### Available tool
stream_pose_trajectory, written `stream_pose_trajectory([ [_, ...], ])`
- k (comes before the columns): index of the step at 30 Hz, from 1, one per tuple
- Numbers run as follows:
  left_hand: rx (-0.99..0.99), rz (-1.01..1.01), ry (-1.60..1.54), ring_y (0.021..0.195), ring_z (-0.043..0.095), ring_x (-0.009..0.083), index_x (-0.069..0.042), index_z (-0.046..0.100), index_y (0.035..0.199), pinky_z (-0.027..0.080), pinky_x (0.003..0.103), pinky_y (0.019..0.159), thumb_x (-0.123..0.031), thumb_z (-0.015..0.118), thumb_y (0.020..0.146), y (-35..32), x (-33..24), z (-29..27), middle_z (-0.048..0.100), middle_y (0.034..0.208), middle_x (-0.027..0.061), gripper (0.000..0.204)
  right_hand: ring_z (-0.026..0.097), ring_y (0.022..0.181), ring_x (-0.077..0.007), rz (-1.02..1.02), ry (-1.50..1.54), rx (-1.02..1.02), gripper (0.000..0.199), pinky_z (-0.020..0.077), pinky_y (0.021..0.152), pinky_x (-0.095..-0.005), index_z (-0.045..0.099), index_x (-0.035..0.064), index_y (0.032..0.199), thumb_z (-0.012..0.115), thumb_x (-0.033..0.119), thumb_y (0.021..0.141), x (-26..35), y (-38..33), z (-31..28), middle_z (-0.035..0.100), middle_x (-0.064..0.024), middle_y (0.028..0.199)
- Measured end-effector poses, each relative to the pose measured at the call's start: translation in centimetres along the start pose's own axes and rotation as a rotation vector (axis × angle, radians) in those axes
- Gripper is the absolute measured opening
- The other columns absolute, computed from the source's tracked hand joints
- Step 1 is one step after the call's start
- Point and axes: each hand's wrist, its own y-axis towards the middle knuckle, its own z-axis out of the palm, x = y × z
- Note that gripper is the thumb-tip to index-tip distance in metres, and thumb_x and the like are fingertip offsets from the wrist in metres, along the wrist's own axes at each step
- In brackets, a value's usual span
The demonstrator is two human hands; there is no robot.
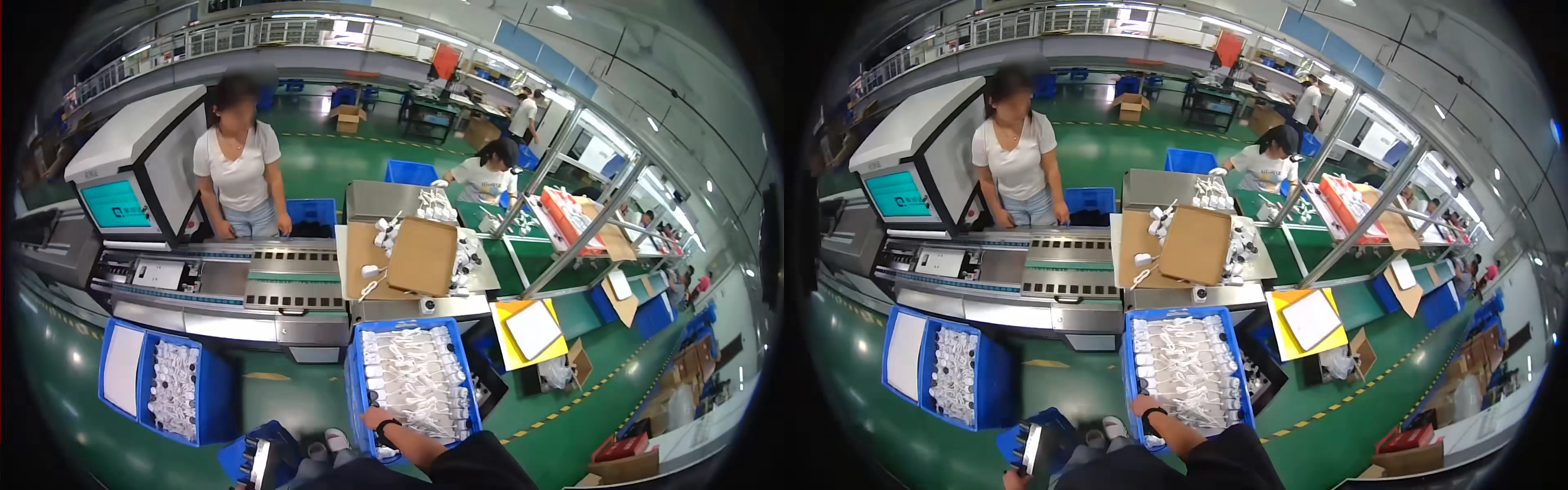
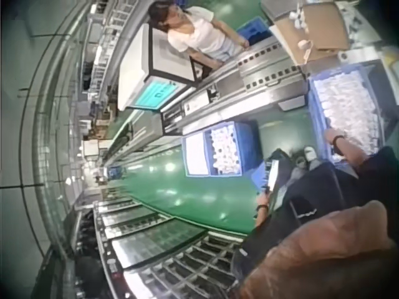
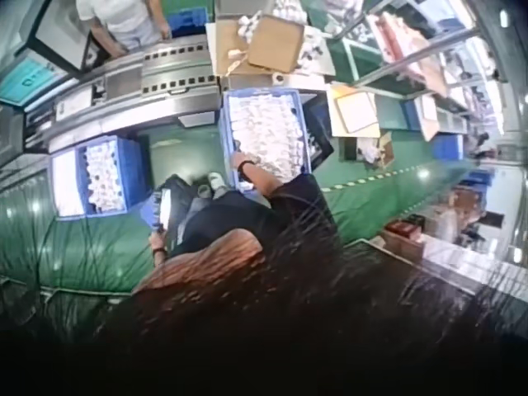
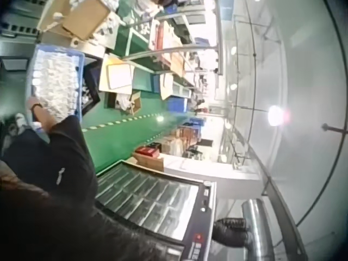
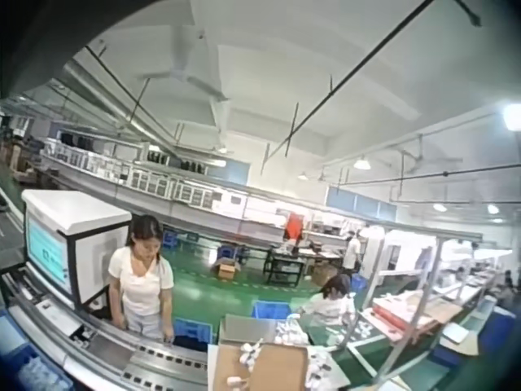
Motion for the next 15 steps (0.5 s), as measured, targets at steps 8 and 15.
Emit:
stream_pose_trajectory([
  [8,-0.083,-0.03,-0.167,0.087,0.072,0.0375,-0.008,0.071,0.106,0.057,0.052,0.078,-0.045,0.081,0.074,-4.2,8.8,10.8,0.074,0.091,0.0153,0.05,0.066,0.11,-0.0432,-0.025,-0.142,-0.322,0.049,0.0534,0.093,-0.0542,0.059,-0.0017,0.116,0.062,0.042,0.095,2.8,-10.0,1.6,0.068,-0.025,0.116],
  [15,-0.137,-0.049,-0.3,0.083,0.072,0.0408,-0.013,0.076,0.101,0.058,0.052,0.074,-0.048,0.079,0.077,-7.9,7.9,5.3,0.075,0.09,0.0177,0.043,0.065,0.105,-0.0398,-0.443,-0.469,-0.44,0.042,0.0538,0.09,-0.0518,0.06,0.0008,0.116,0.069,0.029,0.087,12.4,-19.7,9.5,0.065,-0.0211,0.112],
])
